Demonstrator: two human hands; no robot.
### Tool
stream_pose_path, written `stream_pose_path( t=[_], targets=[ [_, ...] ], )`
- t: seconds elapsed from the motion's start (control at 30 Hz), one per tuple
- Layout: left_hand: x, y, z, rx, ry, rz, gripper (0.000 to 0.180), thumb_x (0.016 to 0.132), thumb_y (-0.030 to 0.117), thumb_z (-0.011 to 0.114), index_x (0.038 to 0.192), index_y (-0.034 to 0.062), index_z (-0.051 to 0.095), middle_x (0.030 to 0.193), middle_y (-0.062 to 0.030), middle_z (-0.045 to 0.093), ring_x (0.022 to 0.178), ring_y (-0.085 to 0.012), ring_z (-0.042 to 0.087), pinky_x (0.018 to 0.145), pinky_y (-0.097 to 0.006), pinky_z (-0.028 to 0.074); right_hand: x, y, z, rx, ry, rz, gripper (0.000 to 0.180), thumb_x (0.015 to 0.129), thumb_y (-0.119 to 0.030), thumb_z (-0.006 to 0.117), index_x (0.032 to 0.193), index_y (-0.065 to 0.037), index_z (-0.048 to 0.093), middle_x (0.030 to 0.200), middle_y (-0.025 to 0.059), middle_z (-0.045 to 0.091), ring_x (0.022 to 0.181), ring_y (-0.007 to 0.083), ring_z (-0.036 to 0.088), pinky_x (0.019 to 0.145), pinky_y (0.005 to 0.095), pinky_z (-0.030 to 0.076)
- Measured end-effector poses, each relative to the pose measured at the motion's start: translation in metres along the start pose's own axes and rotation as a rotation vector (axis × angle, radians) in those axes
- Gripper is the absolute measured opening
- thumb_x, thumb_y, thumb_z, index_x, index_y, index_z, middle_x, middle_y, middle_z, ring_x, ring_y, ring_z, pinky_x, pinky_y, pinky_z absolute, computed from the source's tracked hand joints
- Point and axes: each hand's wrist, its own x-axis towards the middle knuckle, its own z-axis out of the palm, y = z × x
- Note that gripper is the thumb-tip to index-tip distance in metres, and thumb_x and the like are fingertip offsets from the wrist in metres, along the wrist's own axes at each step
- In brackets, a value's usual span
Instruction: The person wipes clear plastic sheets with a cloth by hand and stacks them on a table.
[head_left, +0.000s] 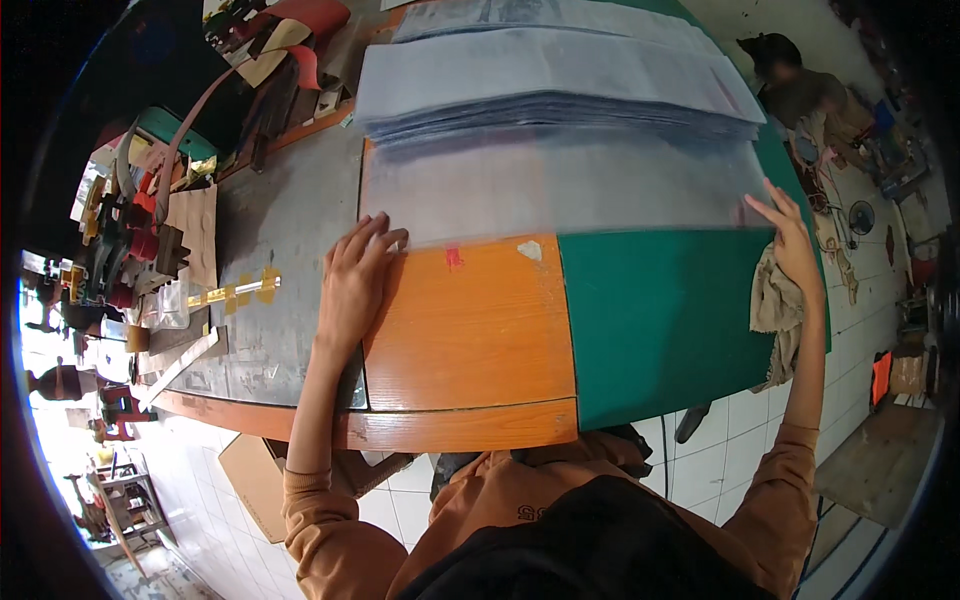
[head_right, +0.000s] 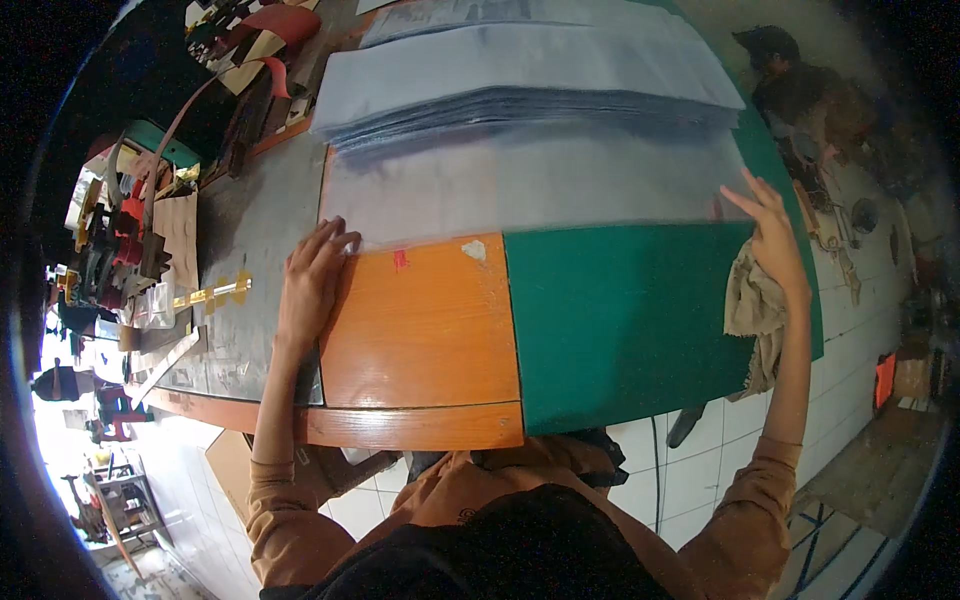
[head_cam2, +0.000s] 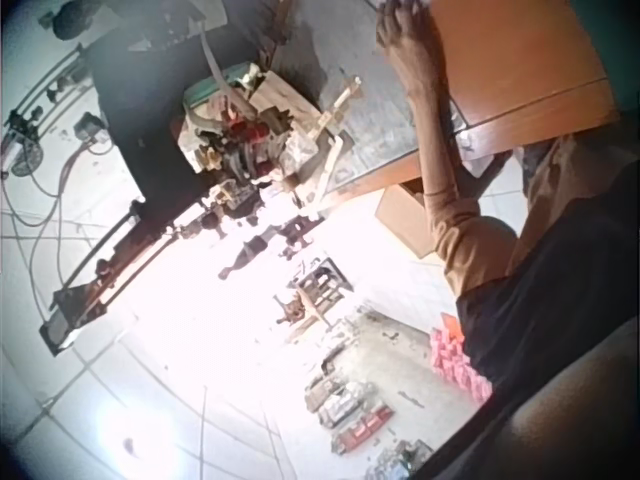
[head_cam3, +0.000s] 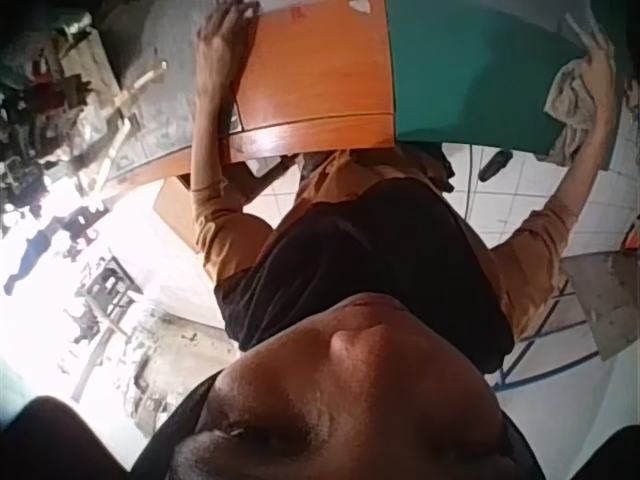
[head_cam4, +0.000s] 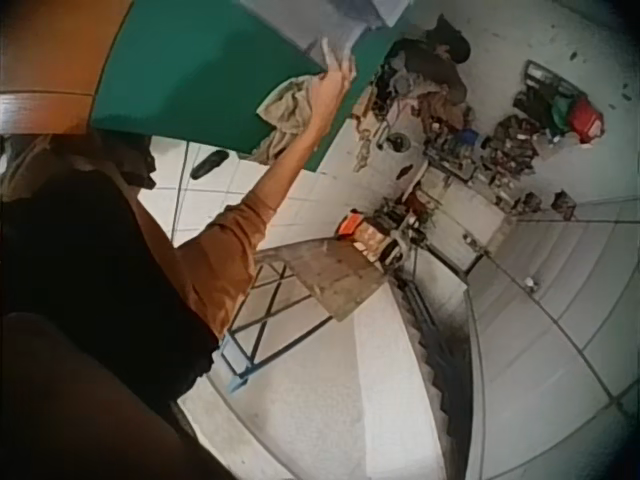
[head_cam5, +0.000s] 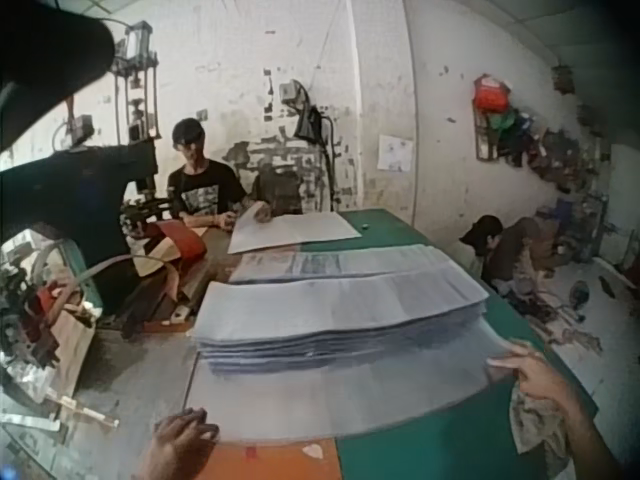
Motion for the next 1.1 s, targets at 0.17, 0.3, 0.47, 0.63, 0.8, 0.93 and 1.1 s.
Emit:
stream_pose_path(
  t=[0.17,0.3,0.47,0.63,0.8,0.93,1.1],
  targets=[
    [0.001,-0.018,0.003,-0.111,0.020,-0.127,0.041,0.079,0.011,0.059,0.119,0.0090,0.049,0.118,-0.0215,0.050,0.110,-0.0380,0.047,0.088,-0.041,0.042,0.004,0.018,0.010,0.274,-0.054,0.182,0.051,0.077,0.001,0.051,0.125,-0.016,0.047,0.135,0.0136,0.037,0.124,0.0309,0.035,0.101,0.0374,0.029],
    [0.009,-0.018,0.002,-0.257,-0.027,-0.182,0.059,0.076,0.013,0.064,0.129,0.0084,0.038,0.119,-0.0227,0.049,0.109,-0.0404,0.048,0.089,-0.040,0.042,0.016,0.036,0.021,0.198,-0.026,0.249,0.048,0.079,-0.006,0.055,0.126,-0.012,0.045,0.126,0.0167,0.046,0.113,0.0306,0.047,0.095,0.0367,0.036],
    [0.014,-0.015,0.005,-0.363,-0.027,-0.271,0.069,0.072,0.012,0.068,0.132,0.0083,0.033,0.121,-0.0218,0.048,0.111,-0.0347,0.050,0.088,-0.039,0.043,0.023,0.038,0.023,0.305,0.025,0.327,0.048,0.078,-0.006,0.058,0.124,-0.007,0.046,0.112,0.0150,0.057,0.096,0.0251,0.057,0.083,0.0337,0.043],
    [0.017,-0.020,0.007,-0.439,0.018,-0.358,0.076,0.064,0.014,0.076,0.129,0.0062,0.037,0.115,-0.0203,0.050,0.105,-0.0298,0.053,0.083,-0.037,0.046,0.026,0.049,0.029,0.181,0.058,0.397,0.045,0.076,-0.005,0.060,0.120,-0.003,0.049,0.112,0.0140,0.057,0.092,0.0211,0.058,0.076,0.0319,0.045],
    [0.022,-0.022,0.005,-0.356,-0.007,-0.430,0.074,0.059,0.015,0.079,0.123,0.0062,0.045,0.099,-0.0143,0.054,0.089,-0.0263,0.056,0.076,-0.035,0.048,0.025,0.081,0.036,0.352,0.146,0.500,0.031,0.076,-0.005,0.059,0.106,-0.002,0.059,0.094,0.0126,0.062,0.080,0.0198,0.060,0.070,0.0312,0.046],
    [0.013,-0.040,0.013,-0.353,-0.029,-0.344,0.055,0.072,0.011,0.070,0.121,0.0041,0.047,0.102,-0.0120,0.054,0.085,-0.0210,0.056,0.075,-0.031,0.049,0.025,0.068,0.033,0.187,0.297,0.387,0.021,0.077,-0.012,0.060,0.097,-0.005,0.063,0.078,0.0122,0.062,0.074,0.0209,0.059,0.066,0.0322,0.045],
    [0.021,-0.021,-0.001,-0.523,0.059,-0.547,0.034,0.076,0.007,0.063,0.108,0.0042,0.056,0.079,-0.0099,0.061,0.068,-0.0224,0.060,0.066,-0.032,0.048,0.024,0.047,0.030,0.022,0.235,0.271,0.027,0.076,-0.014,0.062,0.102,-0.008,0.061,0.078,0.0138,0.061,0.073,0.0234,0.059,0.065,0.0338,0.044]
  ],
)
